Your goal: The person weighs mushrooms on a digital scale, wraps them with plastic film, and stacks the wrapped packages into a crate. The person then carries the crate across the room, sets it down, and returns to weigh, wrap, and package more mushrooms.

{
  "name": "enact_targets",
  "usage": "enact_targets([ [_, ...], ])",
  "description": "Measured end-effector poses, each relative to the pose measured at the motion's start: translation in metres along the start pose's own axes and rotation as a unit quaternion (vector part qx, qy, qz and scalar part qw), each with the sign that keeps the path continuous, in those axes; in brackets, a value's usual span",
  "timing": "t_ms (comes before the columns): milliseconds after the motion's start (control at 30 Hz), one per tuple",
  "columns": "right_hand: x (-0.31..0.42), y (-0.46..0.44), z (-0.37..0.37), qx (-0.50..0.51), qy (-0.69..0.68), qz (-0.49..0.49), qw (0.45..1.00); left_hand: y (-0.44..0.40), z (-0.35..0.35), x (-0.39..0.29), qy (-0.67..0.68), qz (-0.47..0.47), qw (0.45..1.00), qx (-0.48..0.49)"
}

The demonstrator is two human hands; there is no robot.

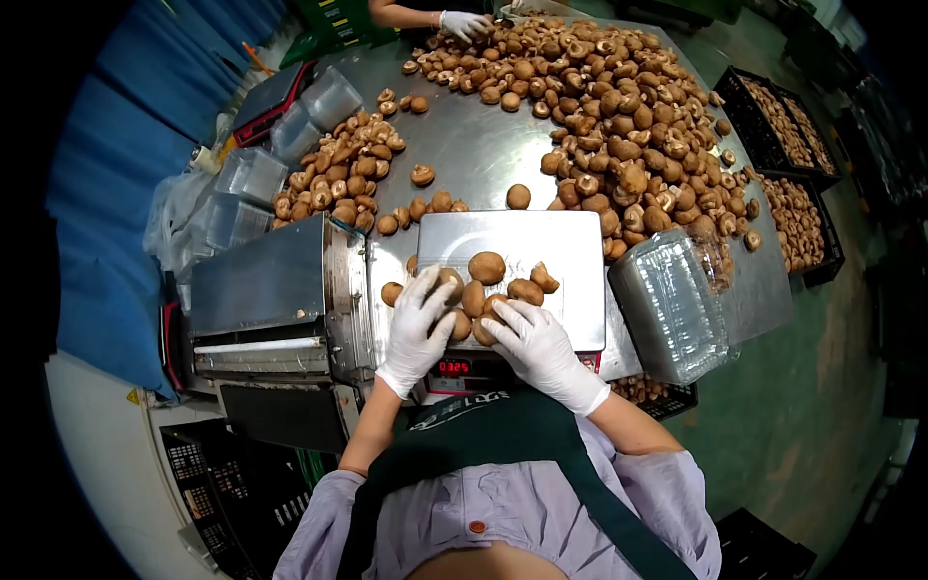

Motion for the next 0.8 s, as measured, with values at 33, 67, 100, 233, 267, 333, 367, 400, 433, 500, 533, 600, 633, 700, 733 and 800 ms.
enact_targets([
  [33,0.000,0.000,0.000,-0.022,-0.003,0.001,1.000,0.002,0.002,0.003,0.041,0.034,0.998,-0.020],
  [67,0.002,0.002,-0.001,-0.021,-0.003,0.001,1.000,0.003,0.004,0.005,0.040,0.042,0.998,-0.035],
  [100,0.004,0.002,-0.001,-0.021,-0.006,0.000,1.000,0.004,0.005,0.008,0.044,0.060,0.996,-0.044],
  [233,0.005,0.003,0.011,-0.052,-0.043,-0.011,0.998,0.011,0.009,0.023,0.089,0.123,0.984,-0.089],
  [267,0.002,0.004,0.017,-0.070,-0.055,-0.018,0.996,0.013,0.012,0.025,0.106,0.140,0.980,-0.092],
  [333,-0.002,0.001,0.040,-0.119,-0.054,-0.064,0.989,0.015,0.016,0.029,0.132,0.164,0.973,-0.095],
  [367,-0.009,0.002,0.045,-0.139,-0.061,-0.107,0.983,0.014,0.021,0.027,0.125,0.161,0.974,-0.100],
  [400,-0.018,0.005,0.047,-0.164,-0.060,-0.127,0.977,0.013,0.025,0.027,0.118,0.158,0.975,-0.105],
  [433,-0.028,0.008,0.047,-0.183,-0.069,-0.158,0.968,0.012,0.027,0.029,0.108,0.158,0.977,-0.100],
  [500,-0.040,0.013,0.047,-0.206,-0.103,-0.227,0.946,0.012,0.027,0.033,0.101,0.157,0.978,-0.098],
  [533,-0.048,0.016,0.044,-0.198,-0.115,-0.244,0.942,0.011,0.027,0.034,0.093,0.155,0.979,-0.095],
  [600,-0.057,0.021,0.040,-0.178,-0.121,-0.268,0.939,0.008,0.025,0.034,0.114,0.171,0.974,-0.098],
  [633,-0.059,0.022,0.039,-0.179,-0.121,-0.266,0.939,0.007,0.024,0.035,0.135,0.187,0.968,-0.099],
  [700,-0.063,0.022,0.037,-0.165,-0.113,-0.278,0.940,0.006,0.020,0.040,0.120,0.186,0.971,-0.090],
  [733,-0.063,0.021,0.037,-0.166,-0.112,-0.278,0.939,0.005,0.017,0.042,0.106,0.185,0.974,-0.078],
  [800,-0.063,0.017,0.035,-0.130,-0.118,-0.286,0.942,-0.002,0.016,0.039,0.122,0.179,0.974,-0.073],
])
Point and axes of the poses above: each hand's wrist, its own y-axis away from the middle knuckle, its own z-axis out of the back of the hand, x = y × z, the point moved 2 cm from there along -y, towards the middle knuckle, and after that the axes turned 5 degrees about -z, right-handed, at the moved point
